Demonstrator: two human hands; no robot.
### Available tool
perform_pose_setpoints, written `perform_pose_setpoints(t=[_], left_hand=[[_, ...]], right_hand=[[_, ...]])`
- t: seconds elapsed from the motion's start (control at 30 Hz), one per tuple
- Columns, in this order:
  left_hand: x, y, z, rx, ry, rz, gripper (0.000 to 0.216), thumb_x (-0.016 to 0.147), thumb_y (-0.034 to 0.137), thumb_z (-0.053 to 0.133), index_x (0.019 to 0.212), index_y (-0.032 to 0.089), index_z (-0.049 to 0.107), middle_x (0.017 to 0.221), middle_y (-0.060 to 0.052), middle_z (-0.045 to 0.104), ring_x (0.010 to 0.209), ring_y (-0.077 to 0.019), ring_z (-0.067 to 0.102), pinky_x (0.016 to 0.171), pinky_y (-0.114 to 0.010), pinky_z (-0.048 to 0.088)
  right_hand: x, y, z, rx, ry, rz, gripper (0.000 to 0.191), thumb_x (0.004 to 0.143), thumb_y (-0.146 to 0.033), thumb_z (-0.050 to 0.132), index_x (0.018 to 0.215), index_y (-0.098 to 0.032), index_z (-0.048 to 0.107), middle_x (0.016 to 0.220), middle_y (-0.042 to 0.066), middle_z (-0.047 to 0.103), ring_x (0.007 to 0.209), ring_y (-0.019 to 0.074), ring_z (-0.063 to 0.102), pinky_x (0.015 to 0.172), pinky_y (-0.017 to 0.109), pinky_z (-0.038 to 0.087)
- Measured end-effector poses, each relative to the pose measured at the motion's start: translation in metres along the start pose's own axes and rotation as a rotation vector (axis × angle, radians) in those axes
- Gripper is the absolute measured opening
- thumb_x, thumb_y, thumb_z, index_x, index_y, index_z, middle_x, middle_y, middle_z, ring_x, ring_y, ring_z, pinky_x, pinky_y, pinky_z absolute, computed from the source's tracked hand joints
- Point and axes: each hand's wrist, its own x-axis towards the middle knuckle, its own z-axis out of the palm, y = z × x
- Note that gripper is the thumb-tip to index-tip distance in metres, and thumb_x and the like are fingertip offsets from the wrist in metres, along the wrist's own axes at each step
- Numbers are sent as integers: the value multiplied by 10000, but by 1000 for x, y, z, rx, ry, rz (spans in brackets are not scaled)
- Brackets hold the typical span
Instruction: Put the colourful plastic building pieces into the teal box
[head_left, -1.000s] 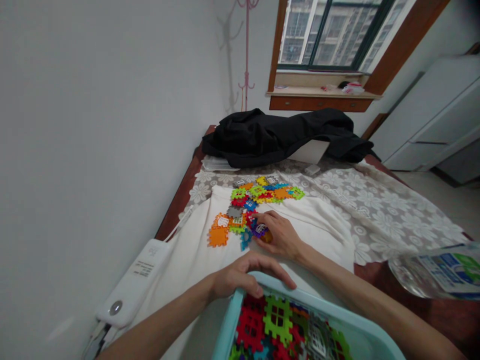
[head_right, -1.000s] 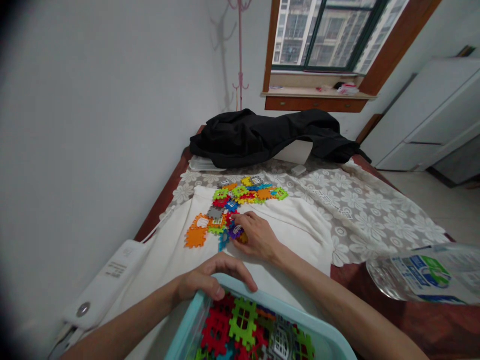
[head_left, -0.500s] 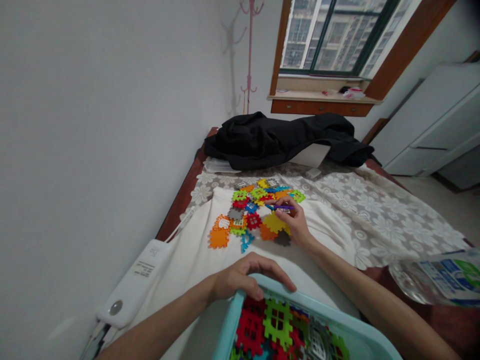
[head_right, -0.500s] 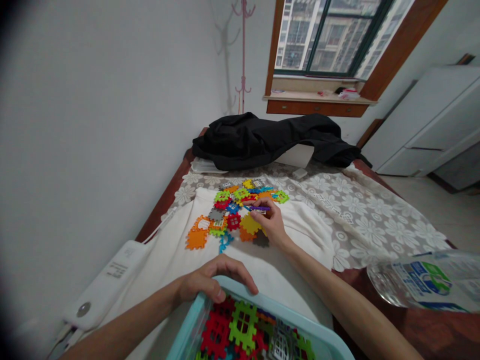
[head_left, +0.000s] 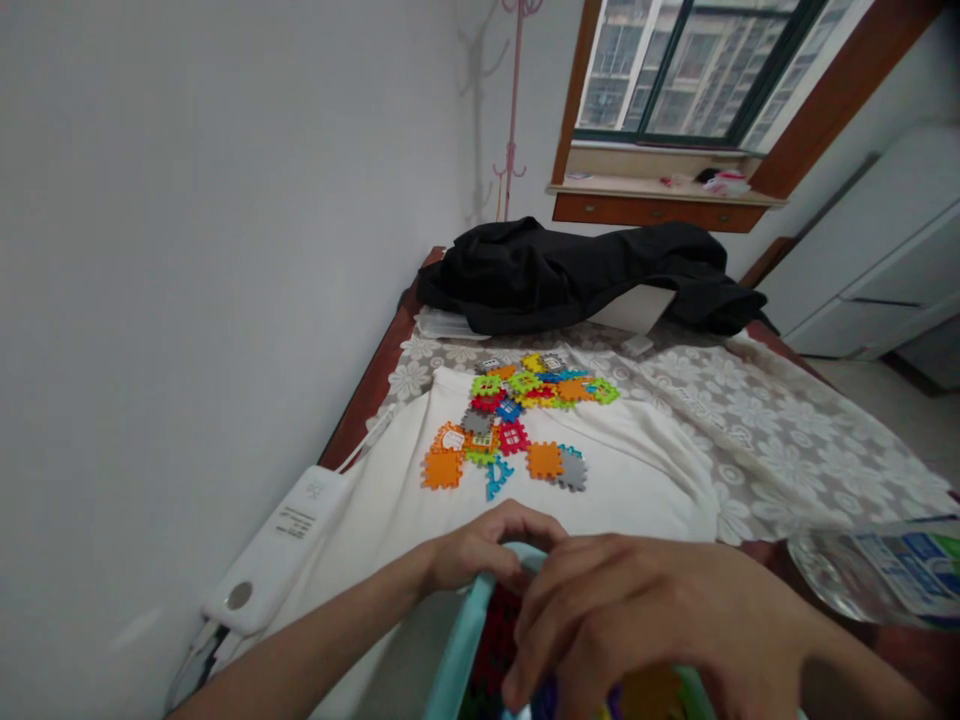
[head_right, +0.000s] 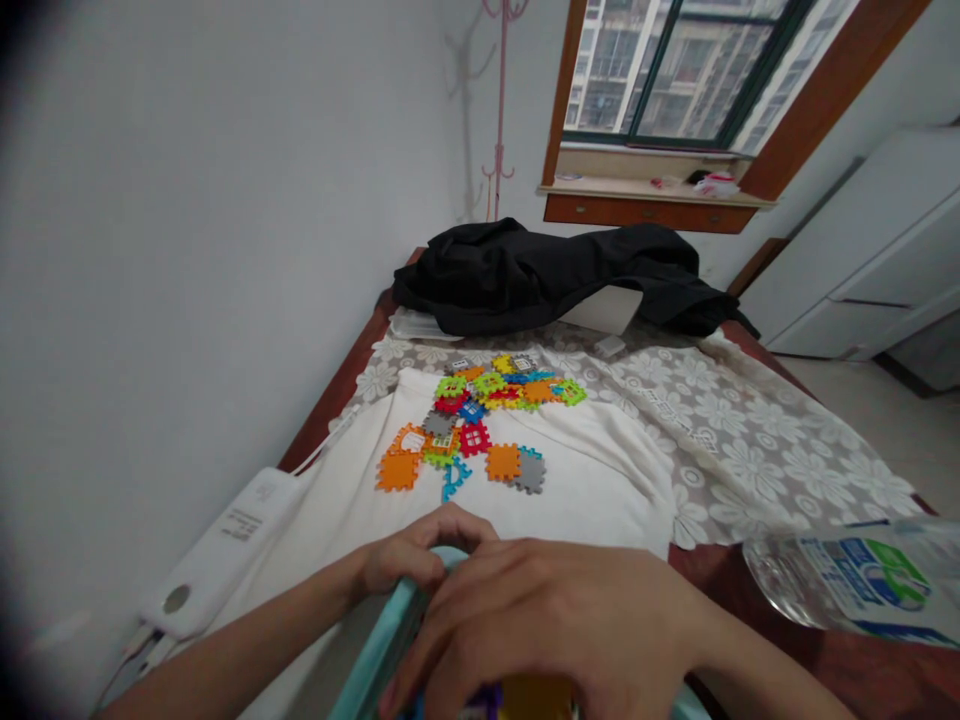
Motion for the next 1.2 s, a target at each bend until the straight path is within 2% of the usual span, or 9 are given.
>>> perform_pose_setpoints(t=[0.1,0.27,0.37,0.47,0.57,0.83,0.97,1.1,1.2], left_hand=[[-2,0,1,-29,2,17,447,644,310,793,1066,170,832,1002,-30,791,973,-282,679,970,-392,506],[3,-2,-1,-43,-127,36,523,643,273,764,1149,166,840,1130,-60,820,1088,-304,704,1094,-427,483],[6,-6,-3,-59,-133,39,538,632,284,784,1155,170,837,1160,-78,822,1128,-323,721,1097,-454,497],[8,-11,-4,-62,-145,48,541,637,298,791,1162,176,834,1192,-85,818,1183,-343,722,1114,-468,495],[8,-14,-4,-78,-144,64,532,646,307,795,1158,167,832,1187,-93,818,1222,-361,713,1148,-490,472],[9,-15,-5,-44,-157,65,566,647,345,805,1180,156,828,1197,-92,815,1223,-371,715,1139,-485,476],[11,-14,-5,-18,-153,115,537,662,341,785,1160,146,832,1190,-102,817,1262,-388,691,1174,-513,443],[11,-15,-6,-33,-159,103,547,634,306,789,1160,163,835,1194,-103,814,1226,-385,698,1128,-512,479],[11,-17,-8,-56,-163,84,552,619,283,795,1159,174,838,1158,-95,813,1167,-360,714,1078,-479,511]], right_hand=[[-2,11,-10,-6,86,-21,602,895,-792,675,1096,-226,722,1204,142,787,1146,271,748,1084,403,542],[-13,72,-31,-324,510,124,333,1093,-505,554,1230,-251,720,1152,94,774,1085,239,722,983,409,569],[2,119,-36,-728,391,208,398,1085,-458,584,1424,-254,631,1402,125,687,1306,282,620,1124,487,499],[29,158,-32,-1018,206,269,633,1009,-551,690,1568,-310,515,1675,115,459,1563,376,358,1271,630,307],[47,177,-26,-1162,124,289,627,1016,-561,673,1579,-343,502,1696,107,431,1585,402,317,1280,724,192],[10,163,-30,-1258,66,332,396,912,-211,721,1302,-239,655,1361,115,686,1358,343,544,1289,634,274],[-17,152,-33,-1167,172,347,349,903,-344,736,1227,-227,674,1316,116,706,1326,347,569,1283,639,253],[-26,141,-53,-960,334,240,421,970,-555,630,1241,-235,674,1225,107,735,1176,311,648,1132,548,442],[-14,140,-86,-930,549,261,408,1043,-559,521,1211,-230,694,1164,117,745,1080,295,679,1005,478,522]])
